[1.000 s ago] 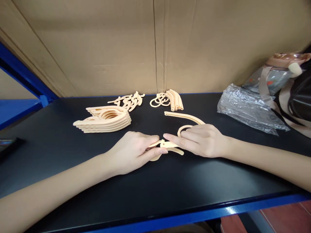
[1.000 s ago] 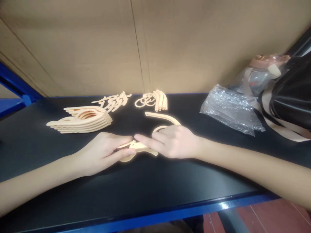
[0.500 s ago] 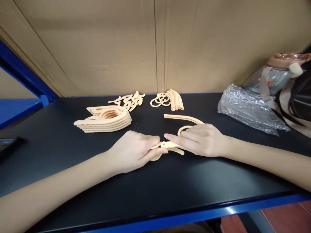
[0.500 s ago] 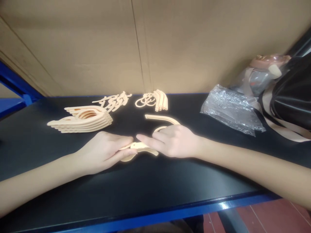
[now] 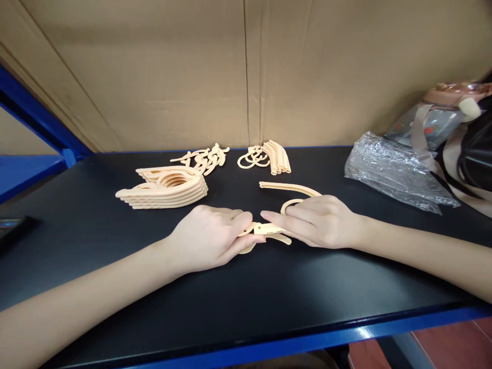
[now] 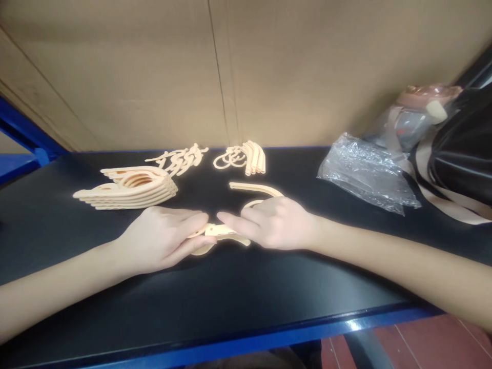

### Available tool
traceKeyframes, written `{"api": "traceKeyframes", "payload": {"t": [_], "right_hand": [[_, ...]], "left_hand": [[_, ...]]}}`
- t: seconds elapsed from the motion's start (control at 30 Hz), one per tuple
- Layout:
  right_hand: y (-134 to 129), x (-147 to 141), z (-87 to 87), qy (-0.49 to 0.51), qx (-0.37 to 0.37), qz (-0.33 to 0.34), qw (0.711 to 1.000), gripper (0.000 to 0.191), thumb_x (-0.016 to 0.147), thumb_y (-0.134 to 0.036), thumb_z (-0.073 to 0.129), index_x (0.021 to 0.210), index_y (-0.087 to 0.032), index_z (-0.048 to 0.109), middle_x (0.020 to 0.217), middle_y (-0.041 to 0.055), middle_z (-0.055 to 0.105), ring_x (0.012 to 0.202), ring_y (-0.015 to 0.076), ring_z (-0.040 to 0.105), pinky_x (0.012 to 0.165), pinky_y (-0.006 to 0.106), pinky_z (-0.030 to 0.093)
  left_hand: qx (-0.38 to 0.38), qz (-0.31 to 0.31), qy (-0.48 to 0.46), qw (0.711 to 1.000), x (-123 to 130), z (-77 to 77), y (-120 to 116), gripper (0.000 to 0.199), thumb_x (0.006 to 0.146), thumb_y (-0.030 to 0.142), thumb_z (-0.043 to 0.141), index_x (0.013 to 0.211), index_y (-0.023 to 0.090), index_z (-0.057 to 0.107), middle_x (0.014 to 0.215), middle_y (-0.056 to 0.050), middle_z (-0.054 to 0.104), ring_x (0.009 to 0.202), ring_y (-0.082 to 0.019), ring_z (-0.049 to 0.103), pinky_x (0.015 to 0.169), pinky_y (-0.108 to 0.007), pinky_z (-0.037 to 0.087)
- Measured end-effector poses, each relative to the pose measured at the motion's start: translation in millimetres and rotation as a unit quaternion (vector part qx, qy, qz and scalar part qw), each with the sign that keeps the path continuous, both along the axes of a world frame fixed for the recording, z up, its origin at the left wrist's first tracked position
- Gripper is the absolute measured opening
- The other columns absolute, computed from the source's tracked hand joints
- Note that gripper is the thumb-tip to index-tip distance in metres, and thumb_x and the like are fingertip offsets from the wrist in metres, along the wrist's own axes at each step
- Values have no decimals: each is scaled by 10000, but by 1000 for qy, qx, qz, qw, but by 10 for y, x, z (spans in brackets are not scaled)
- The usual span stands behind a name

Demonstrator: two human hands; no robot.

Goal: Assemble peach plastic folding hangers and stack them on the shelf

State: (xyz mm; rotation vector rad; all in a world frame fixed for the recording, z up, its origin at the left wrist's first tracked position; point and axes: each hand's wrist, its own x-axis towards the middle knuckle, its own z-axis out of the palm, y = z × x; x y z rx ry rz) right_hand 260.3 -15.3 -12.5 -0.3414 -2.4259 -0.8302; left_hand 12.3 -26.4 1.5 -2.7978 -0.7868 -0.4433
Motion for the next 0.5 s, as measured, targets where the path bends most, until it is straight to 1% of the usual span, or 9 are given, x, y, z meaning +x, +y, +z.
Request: {"api": "traceKeyframes", "payload": {"t": [0.23,0.4,0.5], "right_hand": [[-6,-15,14,1,-4,-7,1000,248,929,-114,461,1139,-135,590,642,-47,635,564,69,582,473,205,386],[-9,-18,35,-10,-5,-8,1000,264,914,-88,470,1162,-105,559,644,-46,624,567,81,578,468,226,375],[-15,-16,51,-17,-6,-13,1000,277,915,-78,450,1175,-102,542,644,-48,620,550,81,566,462,229,371]], "left_hand": [[23,-26,-23,999,1,-3,-9,396,998,367,320,657,190,415,520,38,474,437,-103,461,455,-241,251],[-1,-11,-45,999,16,-15,-20,412,920,486,493,643,188,426,514,37,521,419,-100,485,437,-245,232],[-17,-2,-50,999,19,-14,-24,427,898,513,517,635,188,432,520,33,544,422,-100,500,434,-244,234]]}}
